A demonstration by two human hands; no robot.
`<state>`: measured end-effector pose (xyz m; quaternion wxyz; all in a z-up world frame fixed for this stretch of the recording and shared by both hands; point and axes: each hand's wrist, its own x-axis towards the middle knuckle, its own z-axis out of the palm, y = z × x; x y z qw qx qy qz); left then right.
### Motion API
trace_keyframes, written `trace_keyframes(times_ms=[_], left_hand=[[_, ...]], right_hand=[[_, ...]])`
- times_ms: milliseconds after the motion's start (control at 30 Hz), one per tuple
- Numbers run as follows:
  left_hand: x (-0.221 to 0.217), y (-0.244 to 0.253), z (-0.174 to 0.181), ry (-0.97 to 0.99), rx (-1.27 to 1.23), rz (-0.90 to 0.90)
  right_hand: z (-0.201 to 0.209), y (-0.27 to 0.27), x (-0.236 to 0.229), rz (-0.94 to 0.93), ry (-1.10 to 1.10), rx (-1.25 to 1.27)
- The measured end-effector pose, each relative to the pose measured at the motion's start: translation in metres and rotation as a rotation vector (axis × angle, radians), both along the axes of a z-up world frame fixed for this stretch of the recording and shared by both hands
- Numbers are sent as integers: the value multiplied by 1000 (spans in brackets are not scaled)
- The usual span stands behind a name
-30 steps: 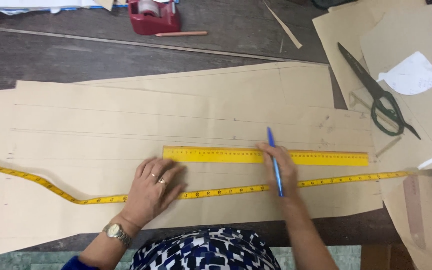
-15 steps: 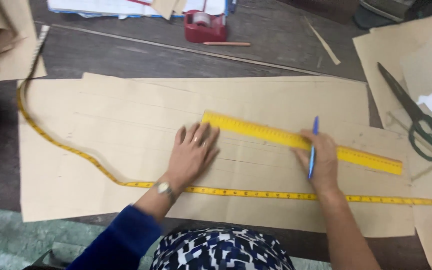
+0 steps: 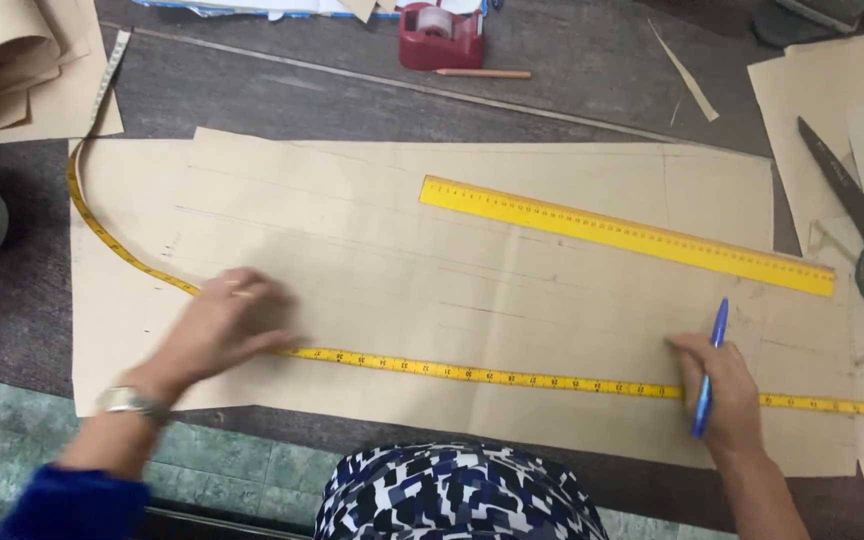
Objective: The person measures a large sheet of brown paper using a yellow measuring tape and a ruler, then marks lines with a blue pen. They repeatedly reposition the tape and ruler to draw straight lines across the paper.
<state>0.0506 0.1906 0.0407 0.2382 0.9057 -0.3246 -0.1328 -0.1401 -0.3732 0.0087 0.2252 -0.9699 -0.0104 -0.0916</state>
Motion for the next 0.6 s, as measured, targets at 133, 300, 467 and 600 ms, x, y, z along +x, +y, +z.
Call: trace_keyframes(times_ms=[133, 300, 467, 600], left_hand=[[-3, 55, -17, 11, -2, 45], [0, 62, -26, 14, 113, -25], [-4, 64, -30, 17, 147, -22], [-4, 69, -32, 87, 165, 102]], right_hand=[[-13, -20, -27, 25, 184, -119], [-18, -38, -32, 91, 210, -122], [-35, -54, -41, 25, 319, -111], [-19, -46, -40, -8, 288, 4]])
